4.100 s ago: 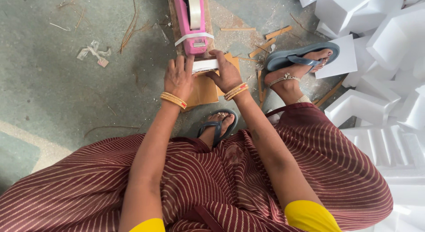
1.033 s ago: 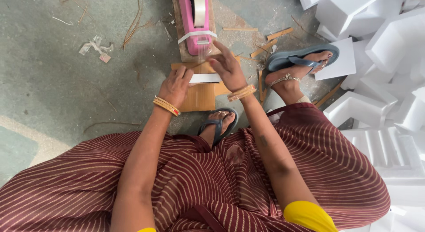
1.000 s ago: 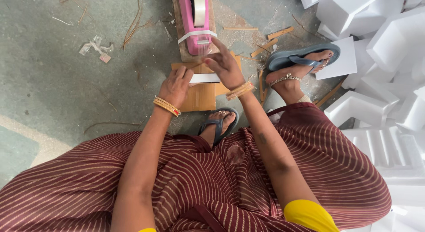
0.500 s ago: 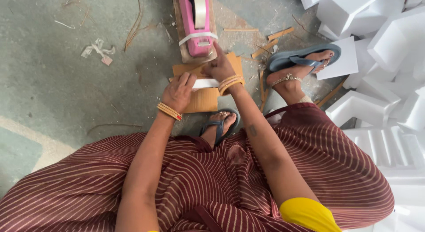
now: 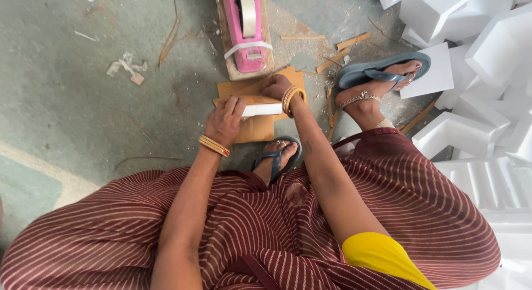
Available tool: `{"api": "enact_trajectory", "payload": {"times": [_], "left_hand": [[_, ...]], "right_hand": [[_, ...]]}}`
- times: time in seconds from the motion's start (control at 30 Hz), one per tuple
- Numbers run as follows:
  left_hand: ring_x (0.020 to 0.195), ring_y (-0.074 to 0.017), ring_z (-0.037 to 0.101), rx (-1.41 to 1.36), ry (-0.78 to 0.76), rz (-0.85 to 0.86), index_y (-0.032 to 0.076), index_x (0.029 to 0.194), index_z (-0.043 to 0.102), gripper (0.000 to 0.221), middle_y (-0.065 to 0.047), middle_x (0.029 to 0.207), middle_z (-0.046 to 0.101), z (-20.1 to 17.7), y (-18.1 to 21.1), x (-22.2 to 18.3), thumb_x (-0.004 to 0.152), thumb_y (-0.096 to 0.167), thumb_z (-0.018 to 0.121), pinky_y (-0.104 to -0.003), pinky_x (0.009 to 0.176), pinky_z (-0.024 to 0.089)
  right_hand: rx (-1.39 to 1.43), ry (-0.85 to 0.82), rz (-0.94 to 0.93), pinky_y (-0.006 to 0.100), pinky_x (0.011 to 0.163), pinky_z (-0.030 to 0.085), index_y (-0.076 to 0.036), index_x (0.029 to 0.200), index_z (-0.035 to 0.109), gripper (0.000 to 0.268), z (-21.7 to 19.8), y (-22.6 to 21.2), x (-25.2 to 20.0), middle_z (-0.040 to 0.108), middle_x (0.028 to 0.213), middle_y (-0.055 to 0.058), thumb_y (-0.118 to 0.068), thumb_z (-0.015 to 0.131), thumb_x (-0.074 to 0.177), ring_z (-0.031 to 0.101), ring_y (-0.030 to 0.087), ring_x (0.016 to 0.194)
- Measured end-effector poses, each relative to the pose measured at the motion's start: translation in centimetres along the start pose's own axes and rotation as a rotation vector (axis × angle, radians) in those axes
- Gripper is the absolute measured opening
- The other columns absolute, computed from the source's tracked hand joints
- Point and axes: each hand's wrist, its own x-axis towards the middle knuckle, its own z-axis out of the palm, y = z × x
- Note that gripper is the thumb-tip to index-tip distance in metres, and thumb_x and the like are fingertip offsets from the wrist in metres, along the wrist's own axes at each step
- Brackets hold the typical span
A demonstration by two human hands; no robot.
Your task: The person places a white foam insert onto a cardboard sheet and secures it using tape from a pink dispenser. They repeat this process for several foam blocks, folding cardboard edges and applying tape to secure the assembly.
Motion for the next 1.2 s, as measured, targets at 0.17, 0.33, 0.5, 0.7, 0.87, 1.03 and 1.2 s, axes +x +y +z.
{"api": "enact_trajectory", "payload": {"times": [0.17,0.33,0.5,0.7,0.87,1.03,1.2], "left_hand": [[0.108,-0.0346,0.065,-0.056,0.051,-0.045,0.006,0.126,0.056,0.041,-0.014,0.119,0.062,-0.6,-0.4,-0.3,0.089,0.014,0.07,-0.045,0.085,0.058],[0.103,-0.0334,0.067,-0.244,0.174,-0.323,0.009,0.123,0.052,0.04,-0.012,0.115,0.064,-1.6,-0.5,-0.2,0.096,0.024,0.077,-0.046,0.081,0.056],[0.117,-0.0369,0.066,-0.272,-0.214,-0.429,0.007,0.128,0.052,0.069,-0.015,0.126,0.066,-4.5,-0.8,0.4,0.078,0.039,0.086,-0.049,0.097,0.052],[0.137,-0.0471,0.042,-0.424,-0.46,-0.309,0.007,0.153,0.025,0.117,-0.029,0.15,0.041,-6.7,-0.4,2.3,0.07,0.047,0.097,-0.051,0.108,0.039],[0.133,-0.0464,0.051,-0.277,-0.157,-0.205,0.009,0.151,0.026,0.101,-0.025,0.149,0.042,-3.1,0.9,4.6,0.074,0.031,0.087,-0.05,0.1,0.05],[0.112,-0.0402,0.066,-0.251,-0.258,-0.338,0.013,0.134,0.039,0.058,-0.014,0.139,0.052,-0.5,0.8,4.7,0.091,0.025,0.077,-0.053,0.086,0.056],[0.102,-0.0442,0.068,-0.178,-0.226,-0.321,0.013,0.132,0.041,0.057,-0.017,0.139,0.051,0.6,0.5,4.2,0.089,0.025,0.077,-0.055,0.08,0.056]], "right_hand": [[0.339,0.139,-0.037,0.032,0.07,0.058,-0.002,0.119,0.067,0.046,0.0,0.6,-3.5,0.073,0.098,0.002,-0.029,0.078,0.084,0.071,0.016,0.081],[0.369,-0.032,-0.191,0.031,0.073,0.058,-0.006,0.134,0.055,0.057,-0.5,-0.7,-12.6,0.07,0.105,0.002,-0.038,0.076,0.092,0.068,0.015,0.09],[-0.385,0.289,-0.339,0.041,0.077,0.056,-0.007,0.116,0.06,0.049,-3.3,-8.9,-19.7,0.073,0.097,0.015,-0.038,0.082,0.086,0.072,0.032,0.092],[-0.793,0.335,-0.566,0.047,0.08,0.053,-0.009,0.119,0.058,0.043,-2.0,-13.3,-21.6,0.07,0.106,0.011,-0.027,0.076,0.085,0.066,0.036,0.097],[-0.817,0.315,-0.591,0.045,0.082,0.053,-0.01,0.122,0.057,0.042,-1.3,-13.9,-21.4,0.068,0.108,0.01,-0.026,0.075,0.087,0.064,0.034,0.099],[-0.779,0.159,-0.566,0.045,0.086,0.053,-0.009,0.129,0.059,0.05,-2.5,-14.3,-20.7,0.068,0.112,0.012,-0.031,0.077,0.087,0.064,0.034,0.102],[-0.259,-0.049,-0.597,0.034,0.085,0.055,-0.007,0.143,0.058,0.058,-6.9,-15.5,-15.5,0.071,0.112,0.008,-0.043,0.068,0.098,0.068,0.02,0.101]]}}
